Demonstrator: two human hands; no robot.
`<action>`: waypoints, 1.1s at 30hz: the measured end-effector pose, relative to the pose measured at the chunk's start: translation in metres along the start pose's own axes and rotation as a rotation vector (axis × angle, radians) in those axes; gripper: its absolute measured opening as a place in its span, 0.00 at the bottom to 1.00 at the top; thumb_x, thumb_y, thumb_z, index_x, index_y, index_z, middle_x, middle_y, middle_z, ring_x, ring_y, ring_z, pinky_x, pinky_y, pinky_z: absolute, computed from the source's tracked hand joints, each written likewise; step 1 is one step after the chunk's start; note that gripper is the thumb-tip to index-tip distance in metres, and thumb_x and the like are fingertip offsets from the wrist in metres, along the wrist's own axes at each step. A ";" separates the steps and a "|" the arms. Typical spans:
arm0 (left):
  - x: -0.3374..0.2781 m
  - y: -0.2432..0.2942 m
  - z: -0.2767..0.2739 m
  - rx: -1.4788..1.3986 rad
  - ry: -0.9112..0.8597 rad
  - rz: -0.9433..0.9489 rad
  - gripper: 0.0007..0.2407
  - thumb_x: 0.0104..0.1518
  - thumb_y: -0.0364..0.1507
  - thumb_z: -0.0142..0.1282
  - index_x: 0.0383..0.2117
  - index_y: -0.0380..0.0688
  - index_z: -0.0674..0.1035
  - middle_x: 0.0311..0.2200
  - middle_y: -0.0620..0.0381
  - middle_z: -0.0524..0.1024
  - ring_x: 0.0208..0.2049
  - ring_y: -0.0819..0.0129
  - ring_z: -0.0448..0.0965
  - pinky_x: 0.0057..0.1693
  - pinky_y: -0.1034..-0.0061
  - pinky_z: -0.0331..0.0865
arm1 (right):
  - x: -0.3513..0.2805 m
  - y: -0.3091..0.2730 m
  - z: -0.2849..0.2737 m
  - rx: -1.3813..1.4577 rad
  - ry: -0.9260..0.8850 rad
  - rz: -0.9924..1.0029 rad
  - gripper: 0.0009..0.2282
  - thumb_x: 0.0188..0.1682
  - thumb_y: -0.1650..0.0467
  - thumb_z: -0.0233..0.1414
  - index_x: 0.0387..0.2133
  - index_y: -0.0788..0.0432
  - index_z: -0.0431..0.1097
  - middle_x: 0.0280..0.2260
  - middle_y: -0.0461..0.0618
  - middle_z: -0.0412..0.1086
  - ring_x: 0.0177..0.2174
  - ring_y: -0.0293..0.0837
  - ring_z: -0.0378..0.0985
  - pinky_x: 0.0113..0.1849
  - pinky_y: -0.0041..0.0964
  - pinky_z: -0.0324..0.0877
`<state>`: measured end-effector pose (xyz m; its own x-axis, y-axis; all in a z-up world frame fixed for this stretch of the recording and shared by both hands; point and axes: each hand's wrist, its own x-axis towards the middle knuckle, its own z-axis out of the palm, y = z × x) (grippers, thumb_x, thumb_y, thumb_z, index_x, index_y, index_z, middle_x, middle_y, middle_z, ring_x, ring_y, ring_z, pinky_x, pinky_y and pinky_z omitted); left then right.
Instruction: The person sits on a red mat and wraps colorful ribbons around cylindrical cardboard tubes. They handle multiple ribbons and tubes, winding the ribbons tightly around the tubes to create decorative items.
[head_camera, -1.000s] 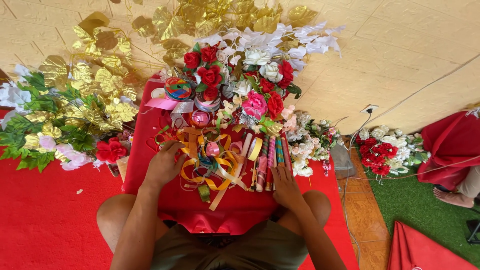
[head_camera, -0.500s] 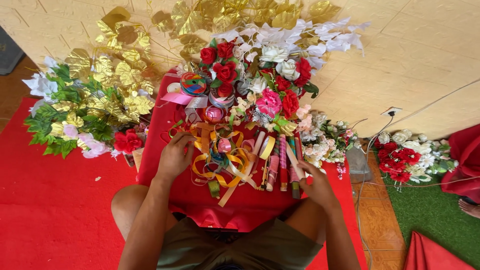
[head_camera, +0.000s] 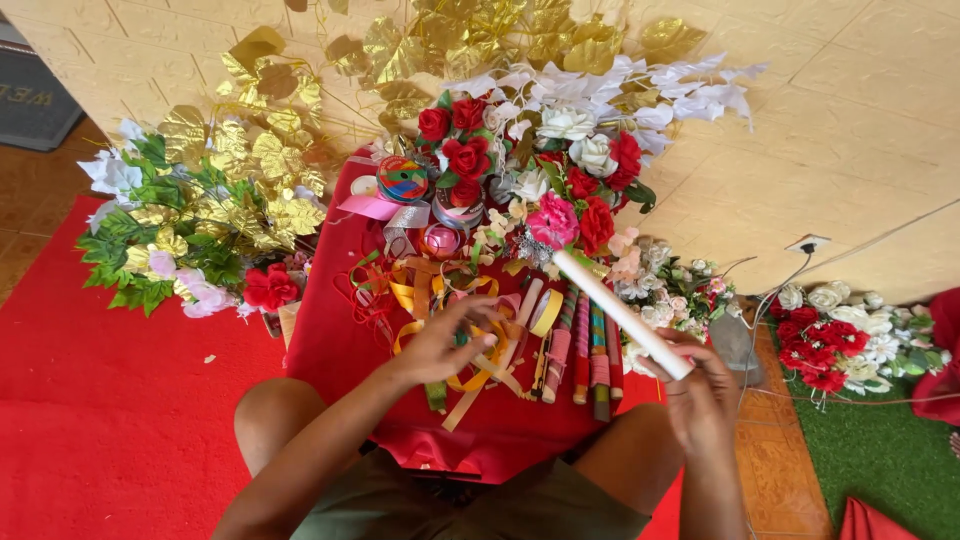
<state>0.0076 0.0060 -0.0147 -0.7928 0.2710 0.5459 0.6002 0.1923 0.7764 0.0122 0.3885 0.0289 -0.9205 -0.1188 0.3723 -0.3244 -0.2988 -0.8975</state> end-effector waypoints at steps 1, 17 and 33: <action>0.006 0.001 0.010 -0.228 -0.108 -0.213 0.25 0.66 0.42 0.46 0.67 0.46 0.61 0.56 0.45 0.74 0.51 0.57 0.78 0.55 0.63 0.77 | 0.004 0.005 0.011 0.061 -0.073 -0.051 0.08 0.54 0.78 0.49 0.43 0.65 0.73 0.56 0.70 0.66 0.59 0.67 0.69 0.52 0.60 0.79; 0.073 -0.046 -0.052 -0.919 0.582 -0.621 0.08 0.71 0.32 0.41 0.47 0.41 0.63 0.27 0.58 0.71 0.19 0.74 0.66 0.22 0.81 0.64 | 0.087 0.127 0.107 -0.878 -0.828 -0.227 0.24 0.47 0.76 0.54 0.60 0.64 0.64 0.56 0.65 0.65 0.58 0.67 0.66 0.53 0.62 0.70; 0.035 -0.103 -0.092 -0.744 0.549 -0.845 0.16 0.60 0.22 0.59 0.52 0.30 0.70 0.29 0.52 0.72 0.13 0.83 0.65 0.18 0.88 0.62 | 0.101 0.210 0.127 -0.634 -0.536 0.553 0.23 0.51 0.64 0.58 0.56 0.64 0.63 0.49 0.62 0.71 0.21 0.42 0.82 0.27 0.38 0.76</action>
<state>-0.0918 -0.0913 -0.0470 -0.9471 -0.1405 -0.2886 -0.1797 -0.5129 0.8394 -0.1213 0.1936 -0.0914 -0.8082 -0.5468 -0.2186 -0.0800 0.4697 -0.8792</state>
